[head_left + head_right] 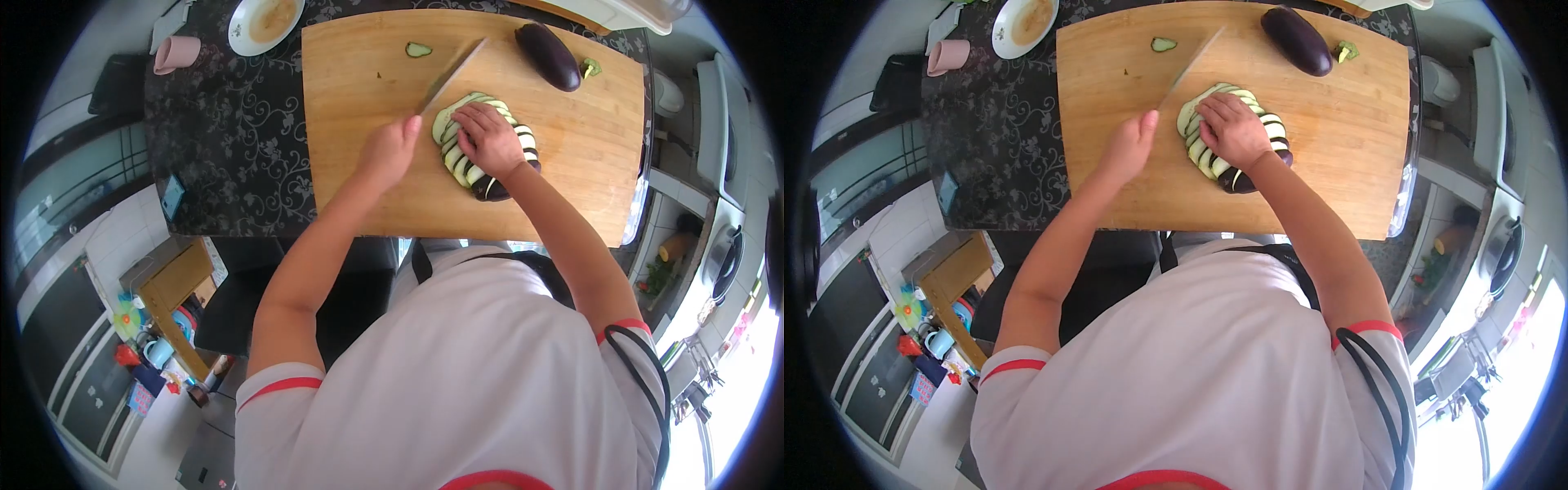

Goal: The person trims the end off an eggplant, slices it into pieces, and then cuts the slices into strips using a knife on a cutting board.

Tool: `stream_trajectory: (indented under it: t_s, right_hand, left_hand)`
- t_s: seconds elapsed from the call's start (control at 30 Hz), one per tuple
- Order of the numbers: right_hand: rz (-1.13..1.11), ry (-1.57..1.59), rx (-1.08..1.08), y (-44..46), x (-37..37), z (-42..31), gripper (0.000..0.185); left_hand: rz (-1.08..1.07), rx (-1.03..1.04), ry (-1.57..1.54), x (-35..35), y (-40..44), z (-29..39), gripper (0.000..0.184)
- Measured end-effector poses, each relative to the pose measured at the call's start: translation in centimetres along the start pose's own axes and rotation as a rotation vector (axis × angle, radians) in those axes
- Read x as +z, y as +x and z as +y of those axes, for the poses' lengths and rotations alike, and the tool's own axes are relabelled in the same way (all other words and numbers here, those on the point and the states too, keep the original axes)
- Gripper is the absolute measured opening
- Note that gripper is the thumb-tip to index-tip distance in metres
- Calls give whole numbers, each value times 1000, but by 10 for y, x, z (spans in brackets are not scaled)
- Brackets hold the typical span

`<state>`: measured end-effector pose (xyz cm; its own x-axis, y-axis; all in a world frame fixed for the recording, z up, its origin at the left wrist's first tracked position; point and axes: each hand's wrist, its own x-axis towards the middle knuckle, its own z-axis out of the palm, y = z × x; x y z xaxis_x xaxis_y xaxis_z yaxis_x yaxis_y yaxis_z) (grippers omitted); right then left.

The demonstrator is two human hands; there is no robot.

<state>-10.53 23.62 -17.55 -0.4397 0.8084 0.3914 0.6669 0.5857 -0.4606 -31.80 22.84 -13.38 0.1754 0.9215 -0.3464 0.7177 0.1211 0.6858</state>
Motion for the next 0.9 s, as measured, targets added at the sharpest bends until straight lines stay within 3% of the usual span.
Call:
stream_trajectory:
  t_s: [0.03, 0.2, 0.3, 0.53, 0.73, 0.83, 0.9]
  right_hand:
    - [6, 7, 1, -1, 0, -1, 21]
    - [91, -30, -45, 5, -13, -6, 18]
    - [-18, -8, -15, -1, -7, -1, 17]
    - [10, 27, 0, 0, -3, -1, 15]
    - [-22, 35, 27, 2, -4, -2, 14]
    - [-30, 12, 39, -1, -4, -2, 14]
    - [26, 17, -3, 2, -2, -1, 13]
  left_hand:
    - [-37, -78, 11, -12, -3, 5, 44]
    - [-178, -28, 57, -27, -39, 26, 43]
    - [-186, -23, 87, -29, -49, 29, 43]
    - [-265, -31, 181, -42, -49, 30, 42]
    - [-245, -17, 265, -6, -11, 28, 42]
    - [-18, 162, 217, 18, -4, 19, 45]
    - [-76, 35, 38, 15, -1, 10, 46]
